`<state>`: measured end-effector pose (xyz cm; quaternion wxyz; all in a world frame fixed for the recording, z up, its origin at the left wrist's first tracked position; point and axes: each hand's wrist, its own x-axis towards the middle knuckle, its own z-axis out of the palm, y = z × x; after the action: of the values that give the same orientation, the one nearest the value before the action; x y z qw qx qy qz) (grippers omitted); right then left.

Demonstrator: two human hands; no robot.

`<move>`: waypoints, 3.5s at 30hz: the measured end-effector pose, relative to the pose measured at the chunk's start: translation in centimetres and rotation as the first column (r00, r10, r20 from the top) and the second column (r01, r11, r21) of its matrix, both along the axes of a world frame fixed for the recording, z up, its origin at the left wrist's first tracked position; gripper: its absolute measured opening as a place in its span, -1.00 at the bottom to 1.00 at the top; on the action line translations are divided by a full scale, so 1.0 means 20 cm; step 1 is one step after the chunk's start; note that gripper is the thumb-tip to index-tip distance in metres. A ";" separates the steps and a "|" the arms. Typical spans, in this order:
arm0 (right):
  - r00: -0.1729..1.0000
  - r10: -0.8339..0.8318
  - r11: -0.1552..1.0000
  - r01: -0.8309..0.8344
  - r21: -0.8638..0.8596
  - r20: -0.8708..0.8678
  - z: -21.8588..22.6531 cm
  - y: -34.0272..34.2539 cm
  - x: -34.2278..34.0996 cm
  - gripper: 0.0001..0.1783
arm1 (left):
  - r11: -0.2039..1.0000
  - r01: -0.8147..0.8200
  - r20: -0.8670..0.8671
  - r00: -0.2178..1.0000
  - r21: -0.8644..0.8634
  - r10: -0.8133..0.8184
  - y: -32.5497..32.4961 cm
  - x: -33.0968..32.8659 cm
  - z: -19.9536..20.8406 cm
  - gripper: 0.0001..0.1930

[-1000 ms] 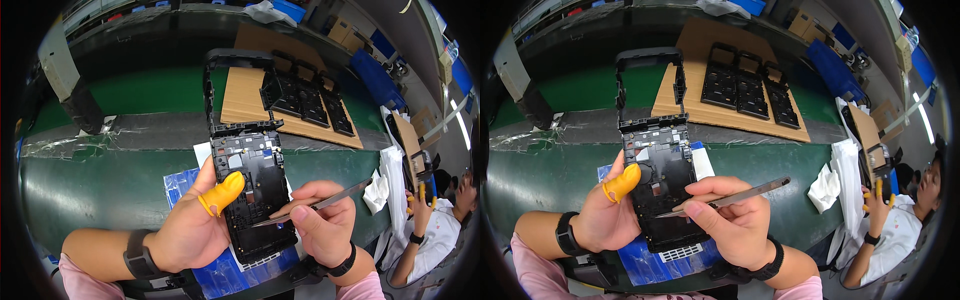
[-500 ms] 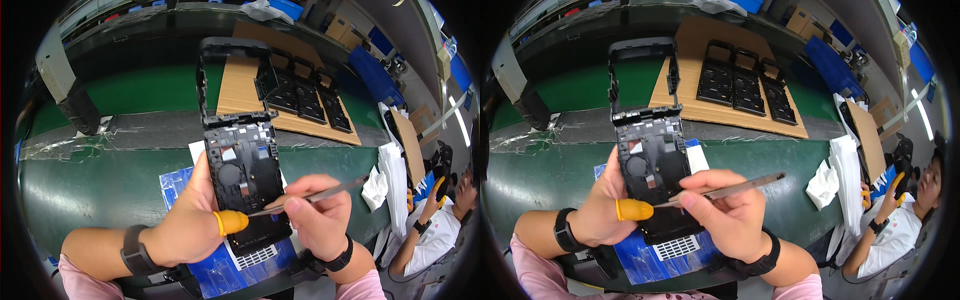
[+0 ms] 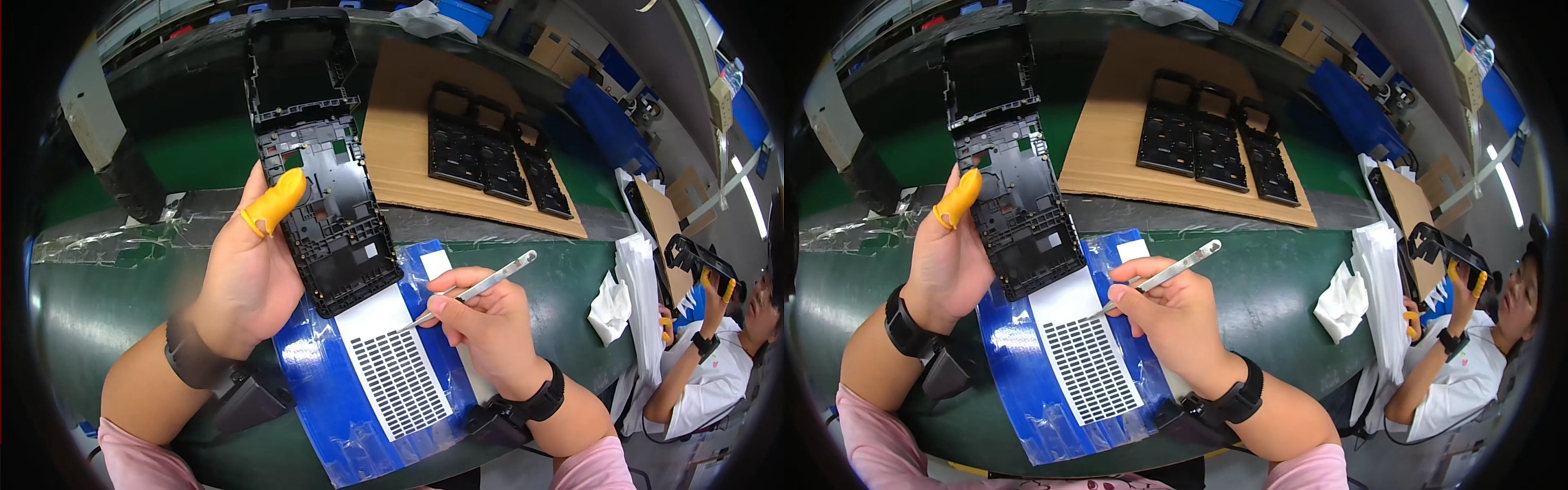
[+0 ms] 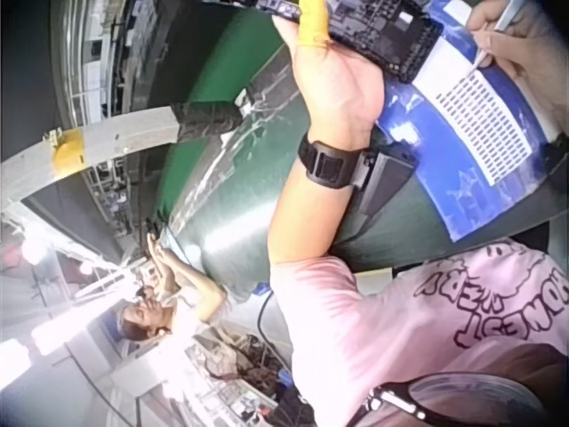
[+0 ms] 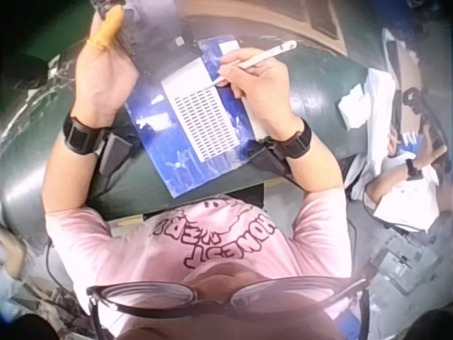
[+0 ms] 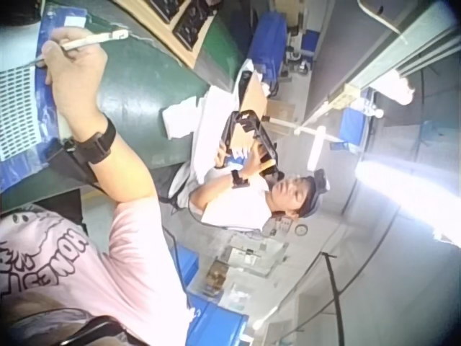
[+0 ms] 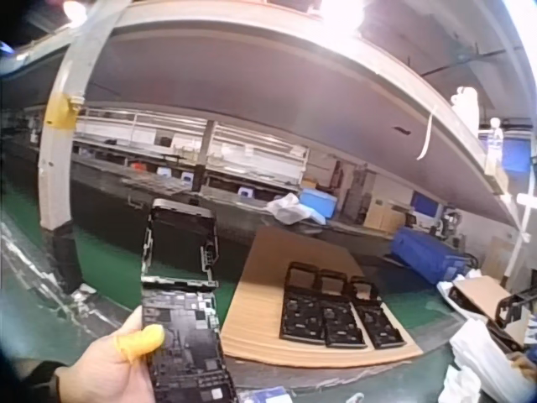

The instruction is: The recorder is assembling an electronic device component using tweezers and a stylus tool to place and secure small parts within a plastic housing.

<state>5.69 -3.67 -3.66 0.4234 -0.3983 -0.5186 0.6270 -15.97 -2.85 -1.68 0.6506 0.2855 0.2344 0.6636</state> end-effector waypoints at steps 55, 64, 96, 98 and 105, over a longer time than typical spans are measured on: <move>0.975 -0.022 0.985 0.059 0.163 -0.222 0.13 -0.14 0.04 -0.74 | 0.914 0.352 0.110 0.935 -0.204 -0.336 -0.29 0.25 0.05 -0.43; 0.916 -0.118 0.990 0.140 0.029 -0.384 0.16 -0.08 0.06 -0.79 | 0.934 0.296 0.087 0.955 -0.200 -0.284 -0.26 0.25 0.02 -0.45; 0.995 -0.002 1.000 0.003 0.006 -0.100 0.01 0.01 0.05 -0.89 | 0.969 0.014 -0.281 0.956 -0.246 -0.085 0.34 0.12 0.10 -0.79; 0.995 0.005 1.000 -0.004 0.013 -0.098 0.01 0.01 0.04 -0.92 | 0.980 -0.064 -0.296 0.955 -0.190 0.005 0.14 0.12 0.06 -0.69; 1.000 -0.010 1.000 0.009 -0.019 -0.030 0.01 0.03 0.05 -0.89 | 0.989 -0.150 -0.306 0.942 -0.009 0.141 -0.01 0.07 0.02 -0.64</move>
<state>6.69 -3.01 -3.41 0.4303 -0.3953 -0.5043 0.6358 -14.55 -3.02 -1.32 0.5604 0.3557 0.3629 0.6540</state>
